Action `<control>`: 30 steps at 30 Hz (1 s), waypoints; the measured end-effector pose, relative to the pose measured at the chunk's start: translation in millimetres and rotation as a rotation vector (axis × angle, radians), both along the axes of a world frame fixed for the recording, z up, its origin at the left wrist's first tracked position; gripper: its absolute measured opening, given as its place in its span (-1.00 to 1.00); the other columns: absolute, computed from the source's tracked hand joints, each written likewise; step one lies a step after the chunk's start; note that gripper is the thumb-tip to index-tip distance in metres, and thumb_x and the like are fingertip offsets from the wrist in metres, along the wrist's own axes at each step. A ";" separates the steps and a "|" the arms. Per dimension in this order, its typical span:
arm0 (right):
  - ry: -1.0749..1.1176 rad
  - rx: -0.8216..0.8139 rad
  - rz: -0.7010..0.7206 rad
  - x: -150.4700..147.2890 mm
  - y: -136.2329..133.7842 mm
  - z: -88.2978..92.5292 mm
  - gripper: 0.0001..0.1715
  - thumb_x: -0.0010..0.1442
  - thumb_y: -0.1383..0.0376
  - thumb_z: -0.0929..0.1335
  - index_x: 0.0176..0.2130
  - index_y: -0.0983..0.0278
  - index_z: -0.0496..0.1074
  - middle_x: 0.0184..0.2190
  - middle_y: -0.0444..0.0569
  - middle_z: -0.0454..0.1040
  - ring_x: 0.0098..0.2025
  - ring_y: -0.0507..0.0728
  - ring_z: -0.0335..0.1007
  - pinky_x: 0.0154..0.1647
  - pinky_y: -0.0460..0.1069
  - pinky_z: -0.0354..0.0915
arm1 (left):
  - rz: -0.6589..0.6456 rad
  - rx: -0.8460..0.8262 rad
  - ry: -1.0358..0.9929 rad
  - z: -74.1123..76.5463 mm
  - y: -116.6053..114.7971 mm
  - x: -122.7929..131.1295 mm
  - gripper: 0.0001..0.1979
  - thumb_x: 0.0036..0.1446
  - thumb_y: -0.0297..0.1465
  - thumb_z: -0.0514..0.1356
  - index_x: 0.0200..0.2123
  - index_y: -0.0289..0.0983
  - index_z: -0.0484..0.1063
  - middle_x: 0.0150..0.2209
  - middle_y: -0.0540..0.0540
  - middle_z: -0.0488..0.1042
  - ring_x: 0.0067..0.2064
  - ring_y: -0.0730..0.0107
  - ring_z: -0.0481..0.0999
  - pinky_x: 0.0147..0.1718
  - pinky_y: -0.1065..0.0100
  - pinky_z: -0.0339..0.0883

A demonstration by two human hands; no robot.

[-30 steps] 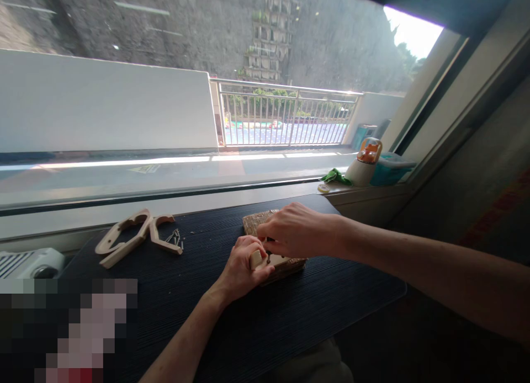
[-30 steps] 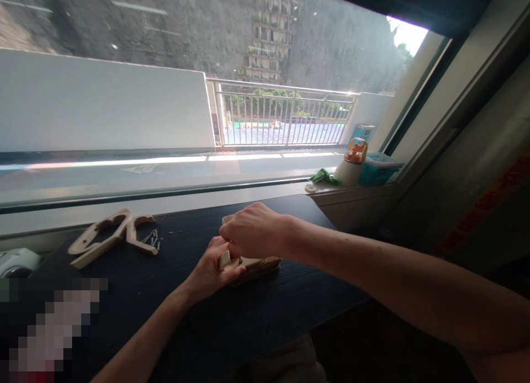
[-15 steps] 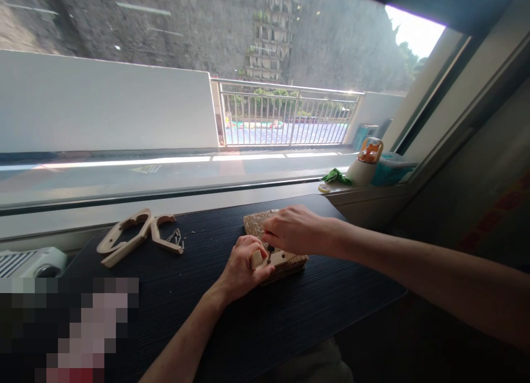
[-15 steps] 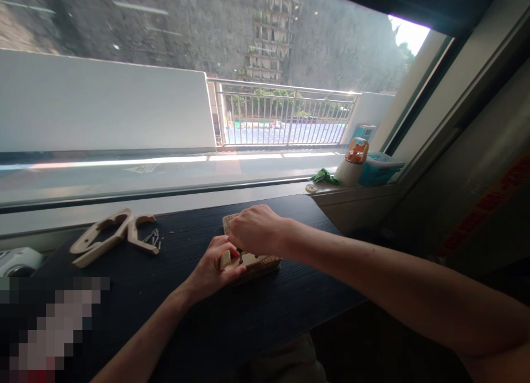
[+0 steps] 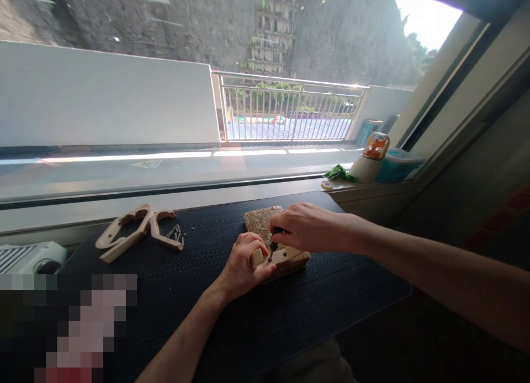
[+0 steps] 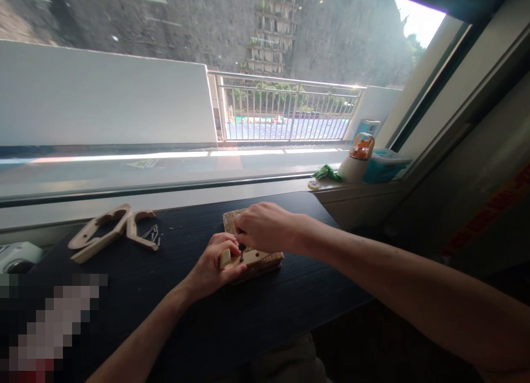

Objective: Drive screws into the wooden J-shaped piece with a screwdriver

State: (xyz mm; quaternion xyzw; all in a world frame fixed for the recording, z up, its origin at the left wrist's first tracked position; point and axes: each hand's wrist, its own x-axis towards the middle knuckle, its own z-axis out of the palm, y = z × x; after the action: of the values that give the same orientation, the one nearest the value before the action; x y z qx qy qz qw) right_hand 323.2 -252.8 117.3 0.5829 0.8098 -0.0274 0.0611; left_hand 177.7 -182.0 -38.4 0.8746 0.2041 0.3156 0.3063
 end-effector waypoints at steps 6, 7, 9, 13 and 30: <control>0.615 0.036 -0.145 10.9 2.8 -45.9 -0.73 0.10 0.12 0.31 -0.36 0.29 0.42 -0.58 -0.18 0.31 -0.52 -0.03 0.18 -0.53 -0.12 0.03 | 0.022 -0.027 0.010 2.2 -1.9 0.4 -0.86 -0.14 -0.40 0.29 -0.49 -0.27 0.37 -0.23 -0.10 0.39 -0.10 0.23 0.32 -0.09 0.20 0.29; 0.738 0.048 -0.176 11.2 2.5 -52.1 -0.71 0.10 0.10 0.31 -0.37 0.29 0.41 -0.58 -0.19 0.28 -0.53 -0.04 0.15 -0.55 -0.13 0.03 | 0.022 -0.033 0.013 2.5 -2.0 0.3 -0.86 -0.14 -0.40 0.29 -0.50 -0.27 0.36 -0.23 -0.10 0.39 -0.09 0.23 0.32 -0.09 0.20 0.29; 0.957 0.146 -0.258 13.0 -0.4 -58.8 -0.67 0.13 0.08 0.28 -0.37 0.31 0.38 -0.58 -0.20 0.23 -0.54 -0.06 0.09 -0.57 -0.14 0.03 | 0.007 -0.042 0.004 2.8 -1.5 0.3 -0.86 -0.13 -0.42 0.29 -0.48 -0.27 0.36 -0.25 -0.10 0.38 -0.08 0.23 0.31 -0.07 0.21 0.28; 1.105 0.403 -0.395 26.8 -15.1 -55.5 -0.75 0.17 0.12 0.26 -0.36 0.26 0.34 -0.56 -0.21 0.22 -0.52 -0.05 0.09 -0.53 -0.14 0.08 | -0.045 -0.053 -0.010 0.8 1.9 1.2 -0.83 -0.13 -0.45 0.30 -0.44 -0.26 0.35 -0.27 -0.09 0.36 -0.06 0.24 0.29 -0.02 0.20 0.24; 2.163 0.582 -0.834 47.8 -9.6 -122.2 -0.76 0.07 0.17 0.30 -0.52 0.25 0.29 -0.48 -0.16 0.38 -0.38 0.02 0.31 -0.23 -0.01 0.29 | -0.044 -0.012 0.019 -16.7 6.1 11.2 -0.58 -0.09 -0.35 0.31 -0.09 -0.19 0.38 -0.04 -0.13 0.32 0.08 0.17 0.21 0.08 0.10 0.17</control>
State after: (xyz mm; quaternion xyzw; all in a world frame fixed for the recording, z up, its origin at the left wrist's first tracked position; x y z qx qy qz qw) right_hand 371.0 -262.4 -4.9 0.4674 0.1655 -0.3372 -0.8003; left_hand 188.9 -175.8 -55.1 0.8800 0.1897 0.2991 0.3165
